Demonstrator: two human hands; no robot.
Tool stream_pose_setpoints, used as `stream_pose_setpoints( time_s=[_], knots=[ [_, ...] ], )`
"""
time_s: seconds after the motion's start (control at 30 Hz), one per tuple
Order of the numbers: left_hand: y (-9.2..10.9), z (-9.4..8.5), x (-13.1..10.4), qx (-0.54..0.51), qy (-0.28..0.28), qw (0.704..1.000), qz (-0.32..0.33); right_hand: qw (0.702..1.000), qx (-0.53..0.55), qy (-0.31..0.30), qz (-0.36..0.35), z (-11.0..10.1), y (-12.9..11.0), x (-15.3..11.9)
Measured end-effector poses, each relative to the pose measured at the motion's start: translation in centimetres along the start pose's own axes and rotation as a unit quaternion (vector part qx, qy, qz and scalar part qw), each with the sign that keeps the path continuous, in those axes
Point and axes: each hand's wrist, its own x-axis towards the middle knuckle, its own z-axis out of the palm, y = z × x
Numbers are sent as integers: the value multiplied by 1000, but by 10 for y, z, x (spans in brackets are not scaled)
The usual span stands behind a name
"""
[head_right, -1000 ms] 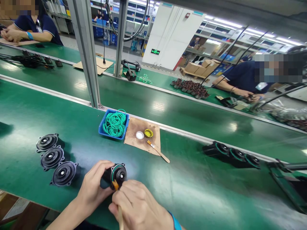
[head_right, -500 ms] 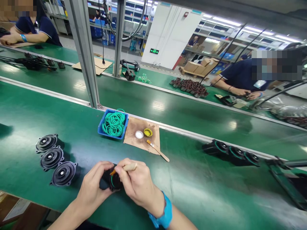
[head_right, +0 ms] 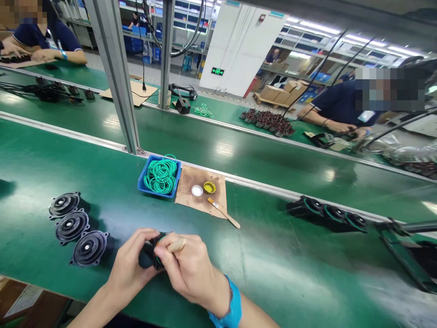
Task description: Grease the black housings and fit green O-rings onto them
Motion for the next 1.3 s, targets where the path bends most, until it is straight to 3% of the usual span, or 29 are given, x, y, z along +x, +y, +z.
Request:
stream_pose_setpoints(
  time_s=[0.17,0.33,0.43,0.53,0.67,0.73,0.8,0.93,1.1,1.2,1.3],
  knots=[
    [-2,-4,6,-24,15,999,-34,996,12,-65,-66,-2,4,-10],
    [-5,-6,7,-45,23,993,-110,977,-43,-165,-131,-17,14,-10],
    [-8,-7,6,-103,18,982,-156,967,-80,-191,-145,-29,21,-6],
    [-10,-7,5,-183,10,961,-205,983,-41,-133,-121,-39,28,-9],
    [-8,-7,2,-257,0,937,-236,992,111,62,4,-40,30,-26],
    [-6,-7,1,-255,-1,940,-227,984,112,112,84,-34,26,-33],
    [-3,-6,0,-205,10,958,-199,985,62,100,128,-25,20,-36],
    [3,-2,-3,-52,37,994,-89,991,-67,57,100,-2,5,-38],
    [4,19,-8,48,74,995,49,979,-151,54,123,14,-6,-41],
    [4,29,-4,77,59,993,67,976,-138,54,159,-2,1,-38],
    [-8,12,4,107,55,987,107,949,-221,66,214,-49,26,-32]
  ],
)
